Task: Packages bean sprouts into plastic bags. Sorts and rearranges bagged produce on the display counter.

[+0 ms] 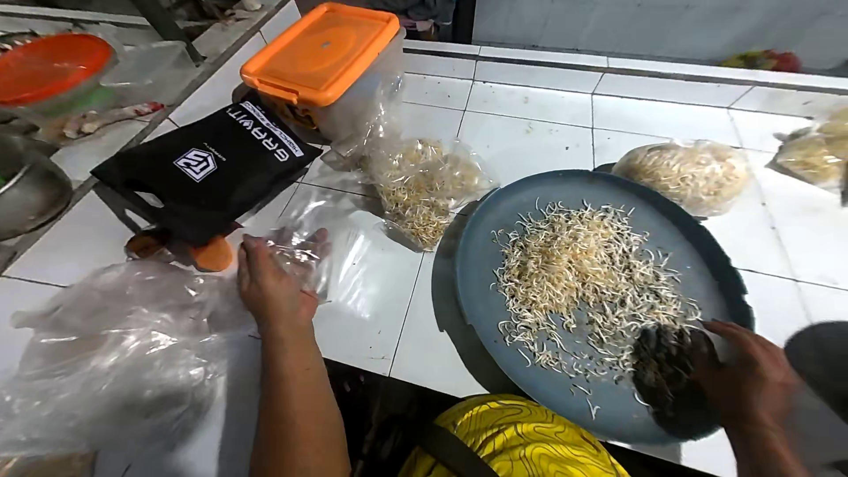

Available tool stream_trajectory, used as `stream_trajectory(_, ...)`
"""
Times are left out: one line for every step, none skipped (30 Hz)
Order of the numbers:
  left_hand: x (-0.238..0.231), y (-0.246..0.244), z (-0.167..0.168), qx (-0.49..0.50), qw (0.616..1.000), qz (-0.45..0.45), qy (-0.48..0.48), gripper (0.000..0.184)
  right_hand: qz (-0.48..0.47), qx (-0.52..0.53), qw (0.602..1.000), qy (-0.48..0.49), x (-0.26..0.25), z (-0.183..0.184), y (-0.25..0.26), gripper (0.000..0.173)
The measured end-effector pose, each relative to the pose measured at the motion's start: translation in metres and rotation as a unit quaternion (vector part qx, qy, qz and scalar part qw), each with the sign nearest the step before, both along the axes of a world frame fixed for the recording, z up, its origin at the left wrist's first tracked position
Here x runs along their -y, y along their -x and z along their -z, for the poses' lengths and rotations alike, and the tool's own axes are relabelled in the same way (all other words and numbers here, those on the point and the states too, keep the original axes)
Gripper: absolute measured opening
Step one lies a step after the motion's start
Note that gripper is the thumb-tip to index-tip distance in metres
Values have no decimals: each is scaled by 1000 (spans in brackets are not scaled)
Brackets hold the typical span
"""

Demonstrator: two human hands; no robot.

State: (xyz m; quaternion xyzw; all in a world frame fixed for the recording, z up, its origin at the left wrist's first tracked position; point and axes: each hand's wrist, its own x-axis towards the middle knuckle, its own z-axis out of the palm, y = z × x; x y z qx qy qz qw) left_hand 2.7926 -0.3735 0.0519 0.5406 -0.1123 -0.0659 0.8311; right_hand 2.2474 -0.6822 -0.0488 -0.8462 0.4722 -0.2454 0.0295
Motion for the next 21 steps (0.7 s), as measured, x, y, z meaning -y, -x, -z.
stream_trajectory(3, 11, 4, 21, 998, 54, -4, 40, -17, 30, 999, 5, -7, -9, -15, 36)
stream_trajectory(9, 26, 8, 40, 993, 109, -23, 38, -46, 70, 996, -14, -16, -20, -35, 41)
stream_trajectory(17, 43, 12, 55, 982, 176, -33, 39, -86, 121, 988, -50, -28, -31, -59, 48)
stream_trajectory(26, 60, 17, 64, 966, 246, -42, 39, -132, 173, 971, -103, -41, -41, -86, 60)
stream_trajectory(36, 78, 23, 75, 946, 312, -52, 40, -176, 214, 948, -154, -54, -48, -113, 75)
stream_trajectory(45, 95, 31, 89, 921, 375, -52, 38, -216, 233, 928, -195, -67, -53, -138, 90)
stream_trajectory(54, 110, 36, 113, 897, 424, -55, 34, -251, 242, 910, -224, -78, -55, -161, 98)
stream_trajectory(62, 123, 39, 136, 879, 454, -56, 34, -279, 253, 894, -241, -86, -53, -178, 95)
stream_trajectory(69, 135, 42, 145, 869, 469, -53, 35, -295, 274, 881, -247, -92, -47, -192, 78)
stream_trajectory(74, 144, 46, 139, 871, 468, -49, 34, -292, 299, 874, -249, -97, -41, -201, 52)
stream_trajectory(78, 152, 50, 128, 880, 455, -43, 34, -270, 323, 869, -261, -100, -38, -208, 30)
stream_trajectory(79, 158, 55, 119, 892, 435, -40, 38, -243, 345, 860, -286, -103, -38, -213, 19)
stream_trajectory(80, 163, 59, 107, 896, 428, -40, 52, -217, 369, 847, -316, -104, -40, -216, 15)
stream_trajectory(79, 166, 61, 92, 894, 436, -37, 72, -196, 391, 831, -343, -104, -42, -217, 12)
stream_trajectory(79, 170, 63, 68, 889, 451, -45, 86, -185, 406, 819, -361, -103, -42, -217, 8)
stream_trajectory(78, 175, 65, 52, 882, 465, -65, 86, -181, 413, 813, -368, -101, -39, -215, 8)
stream_trajectory(79, 180, 66, 48, 875, 474, -85, 74, -179, 412, 816, -363, -100, -36, -212, 13)
stream_trajectory(80, 182, 67, 55, 869, 480, -103, 56, -174, 406, 828, -347, -98, -32, -210, 18)
stream_trajectory(81, 183, 68, 67, 865, 482, -120, 36, -166, 397, 843, -325, -95, -29, -207, 21)
stream_trajectory(81, 181, 67, 84, 865, 476, -137, 22, -156, 390, 857, -300, -92, -26, -204, 23)
stream_trajectory(81, 177, 67, 101, 870, 459, -149, 16, -145, 388, 865, -282, -89, -24, -200, 24)
